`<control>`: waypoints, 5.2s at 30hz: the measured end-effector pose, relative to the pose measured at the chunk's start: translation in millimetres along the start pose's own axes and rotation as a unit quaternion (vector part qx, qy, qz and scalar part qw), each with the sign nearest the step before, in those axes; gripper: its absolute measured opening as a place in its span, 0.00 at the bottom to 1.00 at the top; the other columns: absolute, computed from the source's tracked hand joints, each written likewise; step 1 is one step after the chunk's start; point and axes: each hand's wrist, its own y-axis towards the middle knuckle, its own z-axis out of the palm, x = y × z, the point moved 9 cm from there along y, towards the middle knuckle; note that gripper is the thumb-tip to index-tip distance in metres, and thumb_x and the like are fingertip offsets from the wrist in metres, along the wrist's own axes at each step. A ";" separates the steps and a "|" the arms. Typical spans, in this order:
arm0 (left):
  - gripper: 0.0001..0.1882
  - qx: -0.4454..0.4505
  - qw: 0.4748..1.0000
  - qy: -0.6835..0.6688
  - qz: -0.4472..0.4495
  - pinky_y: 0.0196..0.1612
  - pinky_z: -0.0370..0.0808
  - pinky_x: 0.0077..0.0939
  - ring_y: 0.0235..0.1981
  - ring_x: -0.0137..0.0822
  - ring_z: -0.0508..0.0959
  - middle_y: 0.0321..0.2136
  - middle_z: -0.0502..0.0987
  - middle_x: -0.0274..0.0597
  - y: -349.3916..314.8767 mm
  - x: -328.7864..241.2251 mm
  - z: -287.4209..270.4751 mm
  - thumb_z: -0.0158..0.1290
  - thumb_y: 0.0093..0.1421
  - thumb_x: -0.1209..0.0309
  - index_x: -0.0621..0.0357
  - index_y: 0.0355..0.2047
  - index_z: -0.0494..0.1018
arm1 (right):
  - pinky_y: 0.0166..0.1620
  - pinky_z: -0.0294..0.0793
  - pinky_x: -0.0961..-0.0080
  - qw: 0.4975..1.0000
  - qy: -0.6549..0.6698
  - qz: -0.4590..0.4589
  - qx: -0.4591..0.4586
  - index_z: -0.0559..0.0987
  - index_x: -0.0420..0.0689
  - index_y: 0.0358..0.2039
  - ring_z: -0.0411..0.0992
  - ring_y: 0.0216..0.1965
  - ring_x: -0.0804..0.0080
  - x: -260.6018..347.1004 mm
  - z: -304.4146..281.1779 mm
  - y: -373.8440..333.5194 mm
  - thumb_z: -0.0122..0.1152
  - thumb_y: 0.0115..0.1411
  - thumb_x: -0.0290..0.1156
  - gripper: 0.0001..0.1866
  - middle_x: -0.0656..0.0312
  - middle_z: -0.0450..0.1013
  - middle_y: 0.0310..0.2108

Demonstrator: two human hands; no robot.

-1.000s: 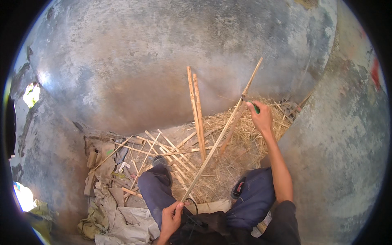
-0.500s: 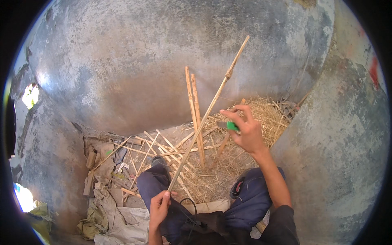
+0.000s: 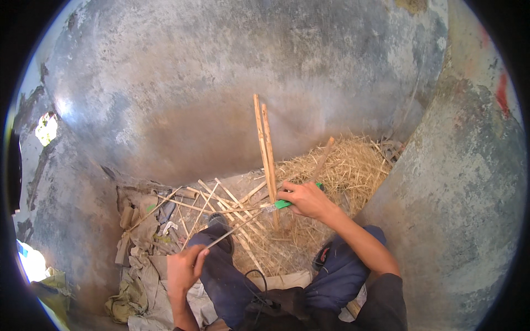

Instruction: The person scrapes and thins long strips of wood using a green utility knife by hand while sitting on the ground.

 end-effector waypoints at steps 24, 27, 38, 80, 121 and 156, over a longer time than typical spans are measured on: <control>0.36 -0.264 0.961 -0.023 0.084 0.67 0.72 0.47 0.68 0.53 0.72 0.65 0.75 0.48 90.7 -92.7 -5.5 0.72 0.60 0.70 0.52 0.68 0.74 | 0.48 0.81 0.75 0.756 0.512 0.229 -0.337 0.91 0.42 0.48 0.82 0.40 0.80 -4.8 -57.5 49.9 0.76 0.68 0.37 0.14 0.60 0.88 0.40; 0.29 -0.298 0.949 -0.016 0.105 0.61 0.74 0.42 0.60 0.47 0.78 0.57 0.80 0.46 96.3 -95.5 -21.6 0.70 0.62 0.71 0.55 0.63 0.78 | 0.46 0.79 0.80 0.717 0.572 0.221 -0.332 0.91 0.42 0.48 0.80 0.38 0.82 11.2 -47.9 51.3 0.75 0.68 0.37 0.13 0.62 0.88 0.39; 0.11 -0.091 0.970 -0.221 0.036 0.30 0.73 0.31 0.25 0.38 0.79 0.28 0.81 0.47 52.2 -54.8 -10.9 0.65 0.68 0.73 0.64 0.49 0.83 | 0.41 0.74 0.81 0.778 0.557 0.189 -0.221 0.90 0.40 0.48 0.77 0.36 0.83 42.9 -57.3 32.5 0.69 0.74 0.36 0.13 0.65 0.86 0.37; 0.15 0.001 0.943 -0.316 -0.109 0.22 0.61 0.37 0.13 0.33 0.64 0.12 0.64 0.45 35.8 -59.1 104.1 0.48 0.80 0.67 0.62 0.41 0.82 | 0.29 0.76 0.62 0.973 0.118 0.117 -0.162 0.86 0.46 0.40 0.81 0.28 0.58 60.4 -0.6 -19.2 0.73 0.66 0.43 0.14 0.60 0.80 0.30; 0.20 0.178 0.875 -0.407 -0.192 0.24 0.61 0.23 0.19 0.20 0.65 0.17 0.65 0.27 -85.1 10.2 138.6 0.47 0.82 0.62 0.62 0.39 0.82 | 0.18 0.52 0.82 0.824 0.270 0.403 -0.295 0.88 0.43 0.50 0.56 0.14 0.84 -207.6 -55.5 -64.3 0.54 0.77 0.58 0.30 0.66 0.74 0.22; 0.10 0.006 0.940 -0.335 -0.073 0.24 0.65 0.28 0.19 0.25 0.68 0.19 0.73 0.41 40.7 -85.0 85.6 0.54 0.77 0.71 0.63 0.50 0.82 | 0.31 0.75 0.63 0.968 0.153 0.148 -0.130 0.83 0.42 0.41 0.79 0.27 0.56 48.2 -47.5 -23.0 0.71 0.68 0.44 0.16 0.55 0.78 0.30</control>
